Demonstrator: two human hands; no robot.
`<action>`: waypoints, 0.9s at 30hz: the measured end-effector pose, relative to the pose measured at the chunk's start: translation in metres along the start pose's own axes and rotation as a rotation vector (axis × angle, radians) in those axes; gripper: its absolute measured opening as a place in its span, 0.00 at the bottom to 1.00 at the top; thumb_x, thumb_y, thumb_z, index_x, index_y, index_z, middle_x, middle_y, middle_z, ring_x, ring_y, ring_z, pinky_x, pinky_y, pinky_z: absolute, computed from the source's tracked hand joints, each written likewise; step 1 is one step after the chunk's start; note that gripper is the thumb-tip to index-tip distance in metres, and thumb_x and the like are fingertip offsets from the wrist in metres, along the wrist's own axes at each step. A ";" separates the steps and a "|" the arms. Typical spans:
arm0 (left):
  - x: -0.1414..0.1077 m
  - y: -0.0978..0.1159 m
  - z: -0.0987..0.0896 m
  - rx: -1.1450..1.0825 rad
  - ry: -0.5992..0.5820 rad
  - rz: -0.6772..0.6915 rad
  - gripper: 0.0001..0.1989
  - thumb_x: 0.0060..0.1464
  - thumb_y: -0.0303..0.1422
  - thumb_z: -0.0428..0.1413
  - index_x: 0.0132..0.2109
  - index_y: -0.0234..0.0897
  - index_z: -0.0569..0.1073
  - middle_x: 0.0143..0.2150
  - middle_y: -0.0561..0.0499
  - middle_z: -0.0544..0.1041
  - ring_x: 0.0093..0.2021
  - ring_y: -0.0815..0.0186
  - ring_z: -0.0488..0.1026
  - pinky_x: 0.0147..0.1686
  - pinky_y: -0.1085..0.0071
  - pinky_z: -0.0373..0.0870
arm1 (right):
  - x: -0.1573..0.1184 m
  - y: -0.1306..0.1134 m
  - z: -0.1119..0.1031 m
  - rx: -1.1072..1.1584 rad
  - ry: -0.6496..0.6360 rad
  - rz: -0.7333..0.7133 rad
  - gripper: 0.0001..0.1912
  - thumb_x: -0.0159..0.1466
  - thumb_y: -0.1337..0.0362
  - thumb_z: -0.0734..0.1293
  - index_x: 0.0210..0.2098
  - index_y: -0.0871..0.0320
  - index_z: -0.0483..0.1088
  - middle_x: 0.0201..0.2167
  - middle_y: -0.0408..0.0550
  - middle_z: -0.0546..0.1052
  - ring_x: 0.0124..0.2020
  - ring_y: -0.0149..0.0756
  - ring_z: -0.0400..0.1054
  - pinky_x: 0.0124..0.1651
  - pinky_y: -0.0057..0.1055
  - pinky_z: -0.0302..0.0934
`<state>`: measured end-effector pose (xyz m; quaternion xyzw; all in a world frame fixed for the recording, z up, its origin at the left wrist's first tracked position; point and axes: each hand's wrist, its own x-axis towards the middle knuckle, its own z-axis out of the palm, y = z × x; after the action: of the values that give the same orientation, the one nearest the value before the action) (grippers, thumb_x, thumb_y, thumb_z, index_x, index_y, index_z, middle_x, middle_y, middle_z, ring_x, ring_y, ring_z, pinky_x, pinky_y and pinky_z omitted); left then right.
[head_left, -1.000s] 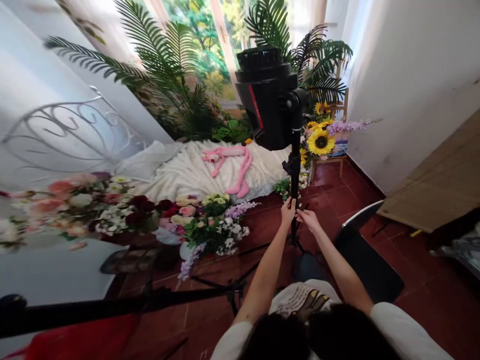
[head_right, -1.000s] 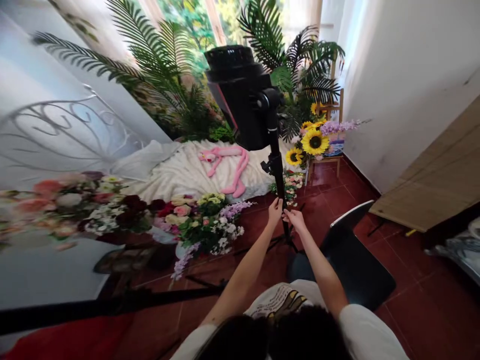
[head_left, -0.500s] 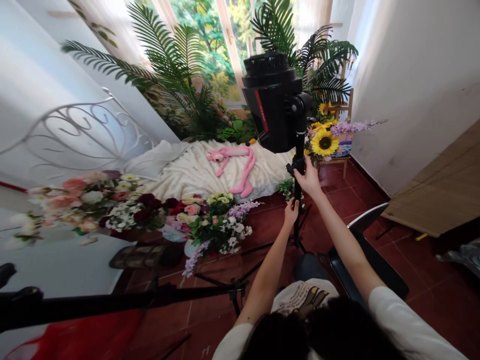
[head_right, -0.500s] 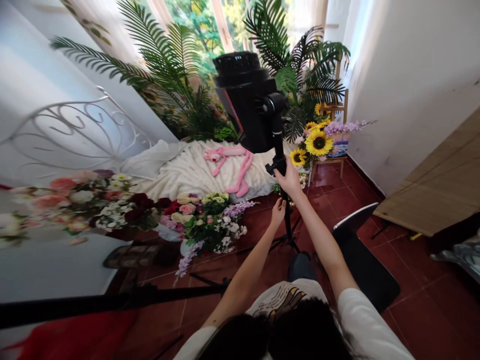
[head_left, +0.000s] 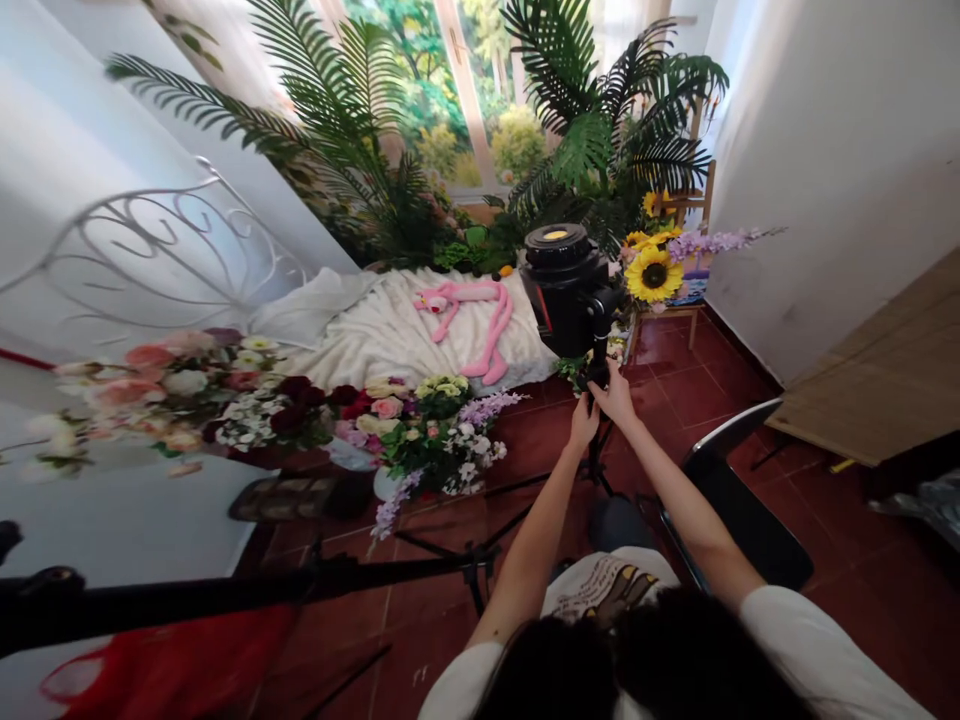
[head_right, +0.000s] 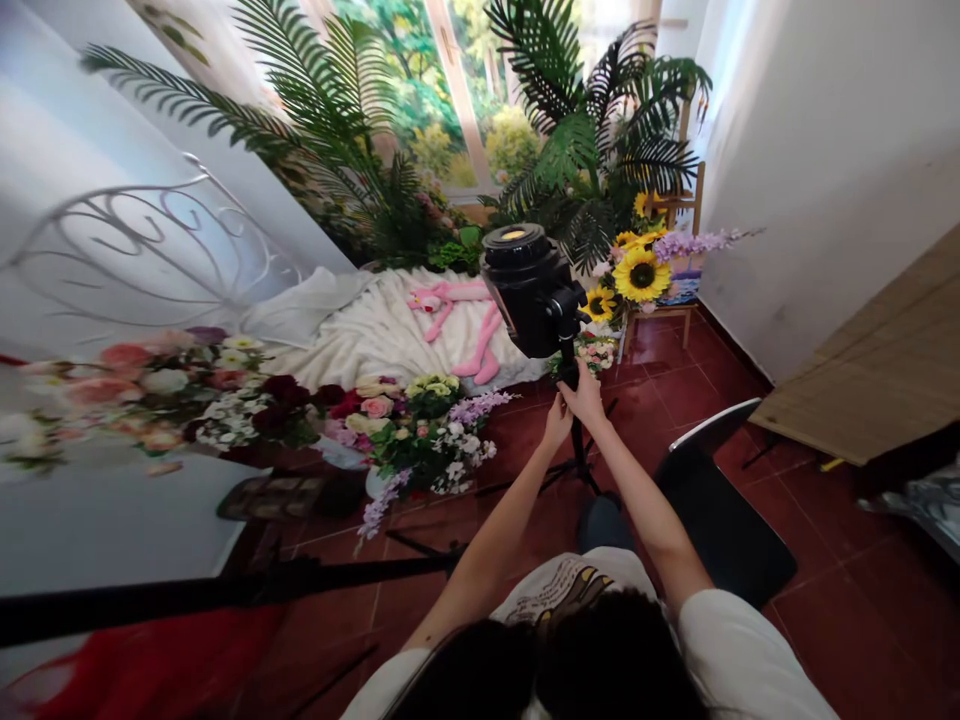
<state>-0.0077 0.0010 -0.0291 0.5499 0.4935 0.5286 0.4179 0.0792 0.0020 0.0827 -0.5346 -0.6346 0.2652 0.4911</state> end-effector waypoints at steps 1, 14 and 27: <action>0.000 0.001 0.000 0.009 -0.009 -0.011 0.16 0.58 0.35 0.50 0.53 0.36 0.68 0.51 0.41 0.74 0.50 0.61 0.73 0.53 0.61 0.67 | 0.000 0.000 -0.001 0.018 -0.016 0.005 0.27 0.56 0.63 0.66 0.56 0.57 0.61 0.44 0.53 0.76 0.43 0.43 0.73 0.49 0.42 0.66; -0.002 0.014 -0.003 0.087 0.012 -0.037 0.20 0.58 0.50 0.47 0.39 0.37 0.70 0.33 0.48 0.73 0.35 0.64 0.73 0.41 0.68 0.70 | -0.077 0.064 -0.011 0.472 0.052 0.532 0.10 0.60 0.58 0.67 0.38 0.56 0.65 0.31 0.44 0.75 0.33 0.31 0.72 0.39 0.28 0.68; -0.001 0.019 -0.004 -0.007 -0.006 -0.080 0.22 0.55 0.52 0.51 0.39 0.36 0.71 0.31 0.49 0.74 0.34 0.64 0.72 0.41 0.68 0.69 | -0.049 0.053 -0.003 1.406 -0.078 1.160 0.15 0.61 0.79 0.51 0.28 0.57 0.61 0.17 0.39 0.64 0.14 0.24 0.60 0.16 0.16 0.59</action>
<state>-0.0101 -0.0031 -0.0106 0.5299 0.5121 0.5116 0.4419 0.1020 -0.0293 0.0214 -0.3379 0.0257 0.8141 0.4715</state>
